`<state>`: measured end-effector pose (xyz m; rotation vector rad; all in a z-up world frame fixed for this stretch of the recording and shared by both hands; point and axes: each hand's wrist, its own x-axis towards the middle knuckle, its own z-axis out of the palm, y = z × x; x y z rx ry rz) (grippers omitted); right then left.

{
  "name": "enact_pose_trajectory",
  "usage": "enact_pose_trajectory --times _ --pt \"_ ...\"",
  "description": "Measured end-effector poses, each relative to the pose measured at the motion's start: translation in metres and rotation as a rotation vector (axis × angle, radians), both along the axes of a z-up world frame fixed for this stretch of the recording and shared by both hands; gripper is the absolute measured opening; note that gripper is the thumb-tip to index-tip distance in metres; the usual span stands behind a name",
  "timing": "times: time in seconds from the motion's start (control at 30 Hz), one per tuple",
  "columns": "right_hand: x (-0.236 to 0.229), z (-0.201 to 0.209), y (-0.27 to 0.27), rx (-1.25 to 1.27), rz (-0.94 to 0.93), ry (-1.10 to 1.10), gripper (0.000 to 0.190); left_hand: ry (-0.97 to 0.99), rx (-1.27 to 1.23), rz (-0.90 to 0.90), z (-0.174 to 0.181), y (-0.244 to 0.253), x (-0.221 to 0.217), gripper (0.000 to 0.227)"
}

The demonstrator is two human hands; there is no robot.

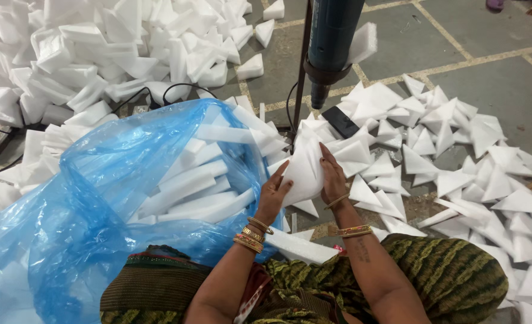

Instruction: The person sits on the floor and uses a vertical cutting machine to slice rectangular white foam blocks into triangular pieces. They pick up blocks from a blue plastic bag, position them under the cutter, and place the resulting triangles onto a pile on the floor.

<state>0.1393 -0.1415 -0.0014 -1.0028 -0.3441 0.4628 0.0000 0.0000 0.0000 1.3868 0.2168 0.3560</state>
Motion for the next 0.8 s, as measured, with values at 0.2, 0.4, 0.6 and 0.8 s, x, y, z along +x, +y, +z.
enact_pose_trajectory --times 0.2,0.4,0.6,0.8 --pt "-0.005 -0.006 0.007 0.031 -0.159 -0.031 0.055 -0.218 -0.285 0.340 -0.037 0.008 0.011 0.046" --pt "-0.024 0.004 -0.004 -0.059 -0.066 -0.053 0.047 0.063 0.021 0.136 -0.007 0.006 -0.007 0.050" --pt "-0.022 -0.006 0.005 0.006 -0.082 -0.024 0.041 -0.013 -0.100 0.045 0.012 0.007 -0.019 0.057" --pt "-0.003 -0.006 0.006 0.162 -0.015 0.038 0.038 -0.020 -0.134 0.009 0.004 0.015 0.005 0.050"
